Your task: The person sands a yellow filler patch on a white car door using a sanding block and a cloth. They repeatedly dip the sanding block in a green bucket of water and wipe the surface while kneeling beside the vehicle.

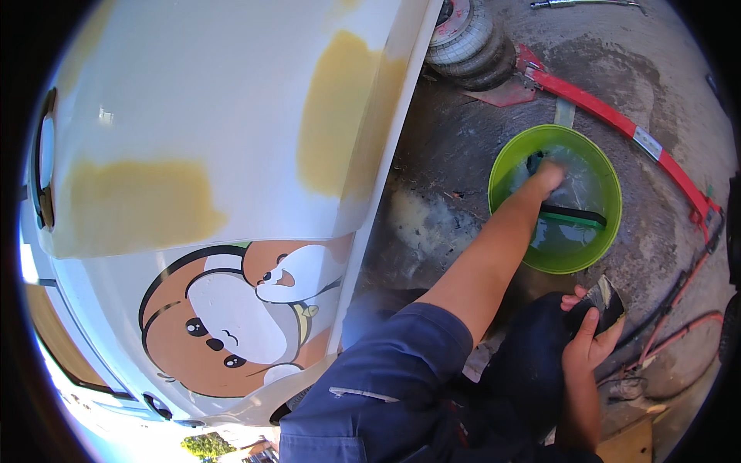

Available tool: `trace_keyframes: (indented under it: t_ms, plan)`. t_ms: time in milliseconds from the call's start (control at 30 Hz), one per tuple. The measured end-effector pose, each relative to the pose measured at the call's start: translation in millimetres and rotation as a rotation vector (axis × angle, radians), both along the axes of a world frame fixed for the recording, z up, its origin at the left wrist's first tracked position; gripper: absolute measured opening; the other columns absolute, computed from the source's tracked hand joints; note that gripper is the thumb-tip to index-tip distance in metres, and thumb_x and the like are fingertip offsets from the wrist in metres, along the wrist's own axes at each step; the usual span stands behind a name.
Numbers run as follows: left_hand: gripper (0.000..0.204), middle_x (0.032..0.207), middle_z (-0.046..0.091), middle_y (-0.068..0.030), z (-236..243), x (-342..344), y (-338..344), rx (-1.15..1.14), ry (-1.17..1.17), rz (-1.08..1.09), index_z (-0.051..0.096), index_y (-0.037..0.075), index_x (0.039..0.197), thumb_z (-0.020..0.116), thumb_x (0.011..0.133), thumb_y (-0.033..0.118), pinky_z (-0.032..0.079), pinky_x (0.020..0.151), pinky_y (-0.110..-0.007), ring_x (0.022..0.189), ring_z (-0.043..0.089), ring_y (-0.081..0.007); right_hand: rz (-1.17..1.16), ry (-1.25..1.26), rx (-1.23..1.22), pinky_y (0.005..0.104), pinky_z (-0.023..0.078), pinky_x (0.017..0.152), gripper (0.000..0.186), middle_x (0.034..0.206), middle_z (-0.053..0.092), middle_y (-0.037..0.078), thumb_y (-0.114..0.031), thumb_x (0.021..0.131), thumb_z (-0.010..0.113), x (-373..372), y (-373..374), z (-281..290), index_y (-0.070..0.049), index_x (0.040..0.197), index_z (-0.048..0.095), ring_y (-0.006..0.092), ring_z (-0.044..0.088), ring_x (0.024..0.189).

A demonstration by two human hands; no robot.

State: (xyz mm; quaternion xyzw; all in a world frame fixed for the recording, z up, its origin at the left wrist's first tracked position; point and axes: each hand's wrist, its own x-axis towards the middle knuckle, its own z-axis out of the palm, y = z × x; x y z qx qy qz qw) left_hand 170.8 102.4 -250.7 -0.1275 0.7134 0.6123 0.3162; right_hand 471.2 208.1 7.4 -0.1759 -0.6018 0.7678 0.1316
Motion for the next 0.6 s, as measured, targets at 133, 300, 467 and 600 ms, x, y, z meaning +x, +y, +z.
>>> trace_keyframes:
  t_ms: [133,300,467,600]
  plan:
    - [0.028,0.089,0.067,-0.0082,42,1,-12,0.215,-0.285,0.267,0.069,0.003,0.105,0.06,0.104,0.03,0.052,0.065,-0.034,0.076,0.062,-0.0212,0.022,0.01,0.005,0.0409,0.062,0.088,0.04,0.122,0.071,0.027,-0.015,0.115,0.048,1,3,9,0.01,0.146,0.04,0.0276,0.074,0.091]
    - [0.024,0.08,0.058,-0.0044,228,-1,-91,0.913,-0.456,0.357,0.063,0.007,0.091,0.055,0.104,0.025,0.038,0.052,-0.029,0.065,0.05,-0.0167,0.058,0.093,-0.124,0.0402,0.061,0.09,0.04,0.121,0.072,0.025,-0.014,0.114,0.05,-14,-3,18,0.011,0.144,0.043,0.0264,0.074,0.094]
    - [0.035,0.085,0.068,-0.0097,435,-6,-188,0.247,0.561,0.143,0.067,0.002,0.097,0.048,0.114,0.027,0.051,0.069,-0.034,0.074,0.061,-0.0194,0.144,0.24,-0.166,0.0398,0.062,0.091,0.035,0.12,0.073,0.026,-0.009,0.113,0.049,-22,-11,19,0.012,0.141,0.047,0.0265,0.075,0.096]
    - [0.036,0.131,0.07,-0.015,483,48,-248,-1.168,1.048,-0.561,0.065,-0.001,0.136,0.057,0.11,0.023,0.05,0.109,-0.046,0.126,0.064,-0.029,0.19,0.262,-0.205,0.0388,0.061,0.091,0.035,0.121,0.073,0.027,-0.007,0.113,0.049,-20,-12,19,0.013,0.141,0.047,0.0259,0.075,0.097]
